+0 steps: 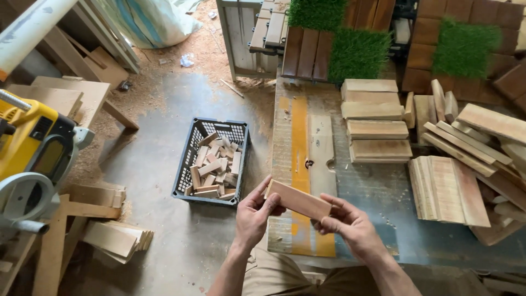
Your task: The person repeatedly picks up small rectangular wooden blocks from a pile and rubs them against a stationary sanding surface on a workbench. They handle the blocks one by one, turning them over to smooth different sides, and place the finished pieces into a black plastic crate.
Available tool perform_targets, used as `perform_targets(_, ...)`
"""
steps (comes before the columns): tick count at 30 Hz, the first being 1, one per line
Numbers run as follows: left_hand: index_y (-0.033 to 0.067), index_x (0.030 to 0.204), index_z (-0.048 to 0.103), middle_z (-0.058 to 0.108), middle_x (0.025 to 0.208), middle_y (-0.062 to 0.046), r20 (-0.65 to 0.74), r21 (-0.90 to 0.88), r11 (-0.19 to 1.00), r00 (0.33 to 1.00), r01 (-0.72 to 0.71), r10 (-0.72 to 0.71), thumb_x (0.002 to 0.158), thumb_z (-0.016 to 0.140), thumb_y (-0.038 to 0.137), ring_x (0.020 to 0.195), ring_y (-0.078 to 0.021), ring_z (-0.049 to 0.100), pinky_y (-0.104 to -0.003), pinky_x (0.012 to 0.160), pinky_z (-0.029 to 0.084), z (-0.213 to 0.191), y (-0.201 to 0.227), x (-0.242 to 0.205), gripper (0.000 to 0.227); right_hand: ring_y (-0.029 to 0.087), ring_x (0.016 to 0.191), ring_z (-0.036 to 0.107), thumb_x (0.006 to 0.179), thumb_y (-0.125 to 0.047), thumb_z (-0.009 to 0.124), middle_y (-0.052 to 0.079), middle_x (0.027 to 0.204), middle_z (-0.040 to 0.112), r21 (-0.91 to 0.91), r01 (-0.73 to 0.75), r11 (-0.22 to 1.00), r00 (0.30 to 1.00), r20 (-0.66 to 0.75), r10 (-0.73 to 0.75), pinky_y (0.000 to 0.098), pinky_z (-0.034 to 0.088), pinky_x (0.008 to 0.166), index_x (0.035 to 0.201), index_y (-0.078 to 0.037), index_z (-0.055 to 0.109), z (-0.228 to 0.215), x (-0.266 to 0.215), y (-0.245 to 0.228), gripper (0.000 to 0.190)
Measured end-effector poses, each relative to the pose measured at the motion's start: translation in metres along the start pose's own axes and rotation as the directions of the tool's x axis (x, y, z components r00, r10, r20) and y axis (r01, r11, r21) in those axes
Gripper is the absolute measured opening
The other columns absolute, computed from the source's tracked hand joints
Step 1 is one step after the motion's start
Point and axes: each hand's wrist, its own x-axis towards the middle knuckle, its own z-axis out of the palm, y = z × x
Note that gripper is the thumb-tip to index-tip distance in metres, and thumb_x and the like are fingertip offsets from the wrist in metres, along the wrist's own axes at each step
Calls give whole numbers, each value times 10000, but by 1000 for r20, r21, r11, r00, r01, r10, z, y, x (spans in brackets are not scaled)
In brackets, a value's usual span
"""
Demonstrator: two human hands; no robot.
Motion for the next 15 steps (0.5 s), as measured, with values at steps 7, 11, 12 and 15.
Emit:
perform_targets(7, 11, 1305, 686, 748, 1173, -251, -39, -48, 999, 999, 1, -3, 870, 736, 190, 881, -324, 782, -373, 752, 722, -15, -12, -22, 472, 306, 732, 657, 875, 43, 676, 248, 1013, 729, 100, 164, 981, 960, -245, -136, 377, 589, 716, 1306, 83, 670, -8, 20, 12, 433)
perform_targets(11, -16, 1302, 701, 744, 929, -161, -88, -152, 985, 992, 77, -91, 867, 749, 105, 852, -245, 732, -432, 823, 711, -25, -27, -29, 454, 304, 716, 730, 824, 19, 754, 258, 887, 752, 80, 200, 976, 938, -303, -168, 346, 640, 746, 1071, 100, 715, -12, 22, 33, 264)
perform_targets(12, -15, 1316, 691, 753, 988, -187, -86, -171, 980, 990, 98, -114, 861, 749, 95, 901, -269, 737, -442, 849, 701, -27, -27, -30, 472, 283, 709, 741, 817, -15, 785, 219, 836, 750, 72, 231, 970, 932, -301, -199, 331, 652, 730, 952, 82, 718, -13, 24, 39, 179)
perform_targets(15, 8, 1404, 599, 690, 921, -200, -46, -131, 968, 974, 214, -222, 770, 822, 4, 734, -326, 769, -402, 663, 694, -36, -25, -37, 672, 296, 676, 726, 809, -8, 776, 246, 768, 750, -53, 115, 992, 950, -287, -126, 470, 691, 715, 982, 110, 749, 3, 17, 34, 210)
